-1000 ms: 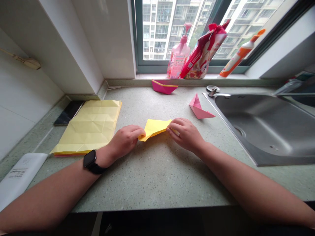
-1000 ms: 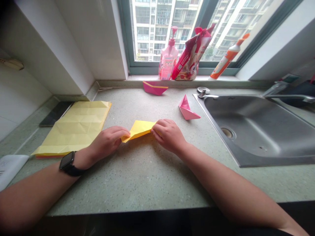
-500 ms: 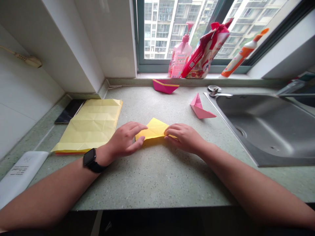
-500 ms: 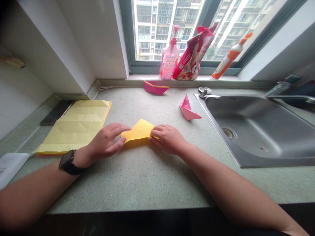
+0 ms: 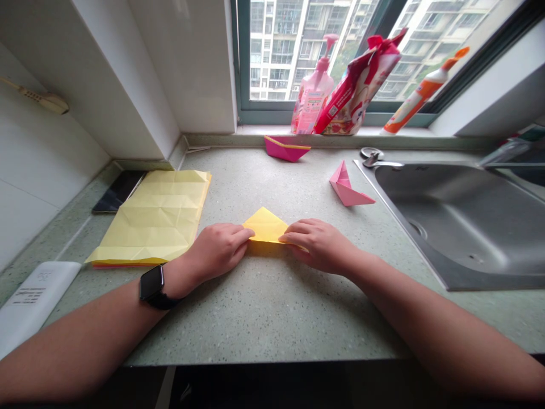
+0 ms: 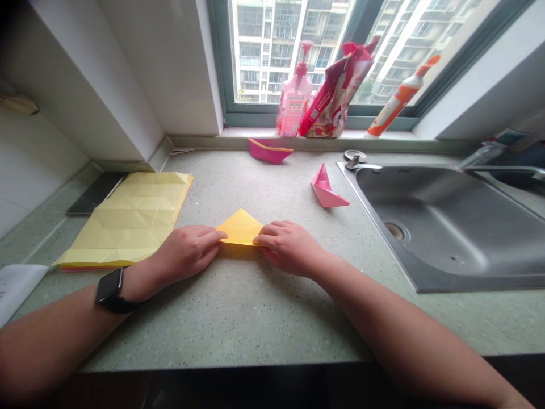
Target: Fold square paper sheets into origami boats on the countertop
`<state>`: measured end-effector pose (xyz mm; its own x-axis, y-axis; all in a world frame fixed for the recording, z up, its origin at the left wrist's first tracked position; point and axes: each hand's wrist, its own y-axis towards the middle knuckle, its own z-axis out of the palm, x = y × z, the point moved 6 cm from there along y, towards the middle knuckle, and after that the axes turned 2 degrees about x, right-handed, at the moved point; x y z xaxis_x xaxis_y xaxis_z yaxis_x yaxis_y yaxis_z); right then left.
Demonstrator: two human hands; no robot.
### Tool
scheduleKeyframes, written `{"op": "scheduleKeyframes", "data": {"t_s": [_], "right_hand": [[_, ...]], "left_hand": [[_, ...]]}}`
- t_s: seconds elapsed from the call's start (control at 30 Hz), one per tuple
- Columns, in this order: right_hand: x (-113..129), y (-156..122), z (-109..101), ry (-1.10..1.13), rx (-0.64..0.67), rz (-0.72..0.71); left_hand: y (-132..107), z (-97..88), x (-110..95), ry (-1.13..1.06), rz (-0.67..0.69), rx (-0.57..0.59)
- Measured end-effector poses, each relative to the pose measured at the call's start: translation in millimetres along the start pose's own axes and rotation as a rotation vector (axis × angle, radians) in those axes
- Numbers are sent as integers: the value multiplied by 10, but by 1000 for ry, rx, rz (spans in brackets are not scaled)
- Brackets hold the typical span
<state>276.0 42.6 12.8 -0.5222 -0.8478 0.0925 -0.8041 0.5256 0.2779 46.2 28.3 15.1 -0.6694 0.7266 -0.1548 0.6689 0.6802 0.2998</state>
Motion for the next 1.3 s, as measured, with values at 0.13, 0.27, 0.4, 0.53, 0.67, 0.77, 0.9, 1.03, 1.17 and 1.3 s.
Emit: {"op": "scheduleKeyframes", "data": {"t_s": [0.13,0.27,0.4,0.53,0.67,0.77,0.9,1.03,1.17,1.3], "right_hand": [[-40,-25,-22,6,19,53],[-94,-47,-4,43,9,101],[-197,-70,21,85,-28,168],[-292,-84,47,113,-23,220],[-327,-83,49,136,-26,230],[-328,-77,49,148,-38,222],[-314,-67,73,157,-60,203],[-313,-58,108,175,-86,207],[-320,-43,123,184,-82,205],[-328,-16,106,135,-74,200]], "left_hand": [[7,-12,11,34,-12,-51],[24,-28,34,64,-14,-73],[31,-11,123,72,-66,-55],[27,26,206,57,-95,-53],[26,45,229,53,-101,-64],[30,43,217,60,-105,-54],[27,35,199,105,-117,-31],[11,2,168,141,-107,-55],[12,-7,105,132,-22,-72],[15,76,21,16,165,-18]]}}
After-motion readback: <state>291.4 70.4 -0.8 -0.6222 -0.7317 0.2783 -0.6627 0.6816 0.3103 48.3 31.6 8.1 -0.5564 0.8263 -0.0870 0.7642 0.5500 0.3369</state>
